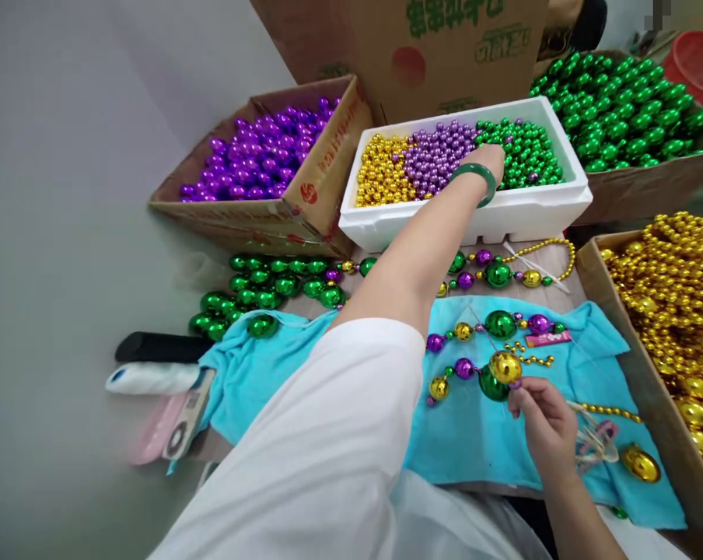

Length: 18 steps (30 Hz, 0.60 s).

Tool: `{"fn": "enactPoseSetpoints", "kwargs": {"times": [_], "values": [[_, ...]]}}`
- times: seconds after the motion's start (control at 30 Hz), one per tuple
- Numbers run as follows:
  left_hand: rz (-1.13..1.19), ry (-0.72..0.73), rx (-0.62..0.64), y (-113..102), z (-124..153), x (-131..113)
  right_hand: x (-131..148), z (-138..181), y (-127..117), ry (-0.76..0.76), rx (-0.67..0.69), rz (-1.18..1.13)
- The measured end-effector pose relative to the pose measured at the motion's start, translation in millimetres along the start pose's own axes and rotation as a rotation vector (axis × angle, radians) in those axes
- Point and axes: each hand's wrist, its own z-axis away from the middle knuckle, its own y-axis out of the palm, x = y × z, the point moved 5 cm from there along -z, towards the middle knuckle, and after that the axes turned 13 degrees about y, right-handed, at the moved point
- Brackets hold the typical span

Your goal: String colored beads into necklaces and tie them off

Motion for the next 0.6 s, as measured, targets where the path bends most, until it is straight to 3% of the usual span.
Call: {"fn": "enactPoseSetpoints", "kwargs": {"times": [0.1, 0.2, 0.3, 0.33, 0.47, 0.6], "values": [[0.058, -0.026, -0.057, -10, 2, -2, 3, -3, -3, 0.017, -0.003, -0.008], [0.225, 0.013, -0.215, -26, 28, -7, 9, -5, -8, 0.005, -0.052, -0.013], [0.522, 0.064, -0.260, -27, 93, -15, 10, -4, -13, -0.006, -0.109, -0.006], [0.765, 0.042, -0.240, -20, 122, -17, 10, -4, -14, -0.005, -0.119, 0.004], [1.507, -0.187, -0.164, 21, 236, -24, 4, -3, -12, 0.000, -0.106, 0.070], [1.827, -0.351, -0.274, 51, 297, -23, 3, 0, -8, -0.032, -0.095, 0.167]]}}
